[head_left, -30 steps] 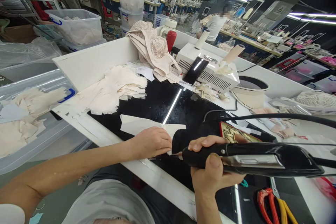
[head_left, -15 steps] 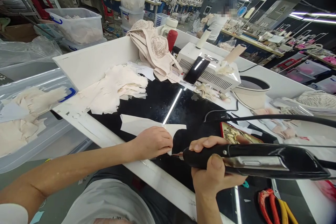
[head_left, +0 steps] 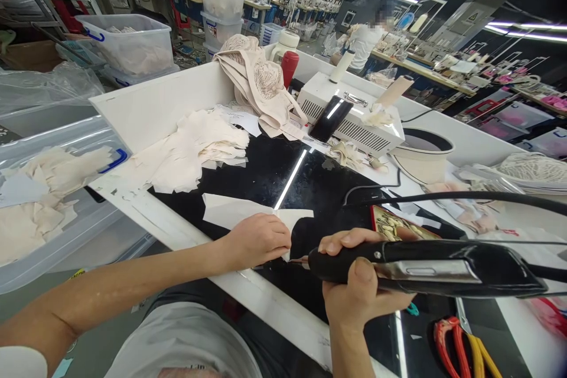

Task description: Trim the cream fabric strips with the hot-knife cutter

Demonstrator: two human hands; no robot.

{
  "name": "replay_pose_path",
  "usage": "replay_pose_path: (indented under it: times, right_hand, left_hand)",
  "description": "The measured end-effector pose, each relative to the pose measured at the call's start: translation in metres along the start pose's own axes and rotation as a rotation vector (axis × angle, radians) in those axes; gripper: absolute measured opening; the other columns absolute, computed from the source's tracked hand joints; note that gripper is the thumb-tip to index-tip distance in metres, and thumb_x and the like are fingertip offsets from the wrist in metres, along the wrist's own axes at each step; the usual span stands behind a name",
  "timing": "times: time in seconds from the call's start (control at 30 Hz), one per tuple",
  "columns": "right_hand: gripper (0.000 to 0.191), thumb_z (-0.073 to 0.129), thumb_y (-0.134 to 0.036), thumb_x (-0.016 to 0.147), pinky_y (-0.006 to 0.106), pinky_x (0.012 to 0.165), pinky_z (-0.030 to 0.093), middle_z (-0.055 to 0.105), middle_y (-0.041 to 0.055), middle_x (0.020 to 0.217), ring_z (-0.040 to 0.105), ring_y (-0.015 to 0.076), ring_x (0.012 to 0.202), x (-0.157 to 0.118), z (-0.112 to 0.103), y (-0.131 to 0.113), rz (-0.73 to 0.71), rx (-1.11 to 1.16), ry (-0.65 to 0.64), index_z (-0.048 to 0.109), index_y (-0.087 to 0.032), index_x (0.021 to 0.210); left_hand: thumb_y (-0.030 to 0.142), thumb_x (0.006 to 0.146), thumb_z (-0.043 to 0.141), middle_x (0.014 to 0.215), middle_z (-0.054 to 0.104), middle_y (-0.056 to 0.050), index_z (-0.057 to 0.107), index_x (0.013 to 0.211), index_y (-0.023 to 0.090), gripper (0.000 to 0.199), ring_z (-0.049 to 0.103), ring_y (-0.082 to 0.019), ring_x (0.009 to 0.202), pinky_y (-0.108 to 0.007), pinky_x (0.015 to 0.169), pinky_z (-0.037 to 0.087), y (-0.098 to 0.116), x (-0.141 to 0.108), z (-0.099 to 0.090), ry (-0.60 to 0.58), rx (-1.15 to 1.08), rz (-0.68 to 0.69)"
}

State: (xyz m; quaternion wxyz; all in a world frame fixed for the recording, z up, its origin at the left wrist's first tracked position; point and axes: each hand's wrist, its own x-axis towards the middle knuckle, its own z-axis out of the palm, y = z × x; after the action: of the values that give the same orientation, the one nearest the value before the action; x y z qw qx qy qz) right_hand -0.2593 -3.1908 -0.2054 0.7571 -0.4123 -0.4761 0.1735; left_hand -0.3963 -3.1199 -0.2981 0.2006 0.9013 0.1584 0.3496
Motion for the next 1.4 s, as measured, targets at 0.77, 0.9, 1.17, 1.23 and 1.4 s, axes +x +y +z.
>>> replay_pose_path:
  times: [0.77, 0.9, 1.17, 1.23, 1.4]
  right_hand:
    - [0.051, 0.074, -0.017, 0.086, 0.032, 0.055, 0.058, 0.066, -0.0061, 0.085, 0.063, 0.0142, 0.061, 0.0035, 0.0013, 0.0025, -0.040, 0.034, -0.041, 0.054, -0.029, 0.131]
    - [0.051, 0.075, -0.018, 0.087, 0.032, 0.055, 0.058, 0.066, -0.0057, 0.086, 0.063, 0.0146, 0.062, 0.0021, -0.0005, 0.0026, -0.042, 0.029, -0.046, 0.055, -0.029, 0.133]
    - [0.050, 0.076, -0.021, 0.089, 0.031, 0.056, 0.059, 0.065, -0.0059, 0.087, 0.063, 0.0138, 0.062, 0.0015, -0.0017, 0.0033, -0.042, 0.035, -0.054, 0.055, -0.031, 0.133]
    - [0.050, 0.077, -0.021, 0.089, 0.031, 0.056, 0.059, 0.065, -0.0056, 0.087, 0.063, 0.0139, 0.063, 0.0011, -0.0022, 0.0038, -0.047, 0.038, -0.064, 0.055, -0.031, 0.134]
    - [0.052, 0.076, -0.020, 0.089, 0.032, 0.057, 0.059, 0.065, -0.0053, 0.088, 0.064, 0.0146, 0.064, 0.0007, -0.0030, 0.0036, -0.043, 0.032, -0.081, 0.054, -0.031, 0.135]
  left_hand:
    - [0.013, 0.105, 0.058, 0.096, 0.072, -0.003, 0.067, 0.096, 0.015, 0.013, 0.066, -0.018, 0.095, -0.032, 0.090, 0.054, -0.0037, -0.0042, 0.0085, -0.019, 0.208, 0.132]
    - [0.014, 0.106, 0.057, 0.097, 0.073, -0.003, 0.066, 0.097, 0.016, 0.013, 0.066, -0.017, 0.096, -0.032, 0.091, 0.054, -0.0045, -0.0060, 0.0092, -0.031, 0.199, 0.123]
    - [0.014, 0.106, 0.058, 0.098, 0.073, -0.002, 0.067, 0.096, 0.016, 0.013, 0.066, -0.018, 0.096, -0.032, 0.092, 0.053, -0.0018, -0.0053, 0.0065, -0.027, 0.183, 0.111]
    - [0.015, 0.105, 0.060, 0.097, 0.073, -0.001, 0.067, 0.096, 0.016, 0.012, 0.066, -0.018, 0.096, -0.032, 0.091, 0.053, -0.0011, -0.0047, 0.0056, -0.020, 0.179, 0.110]
    - [0.017, 0.108, 0.056, 0.097, 0.074, -0.002, 0.067, 0.098, 0.017, 0.015, 0.067, -0.018, 0.096, -0.032, 0.089, 0.053, 0.0010, -0.0030, 0.0012, -0.013, 0.152, 0.069]
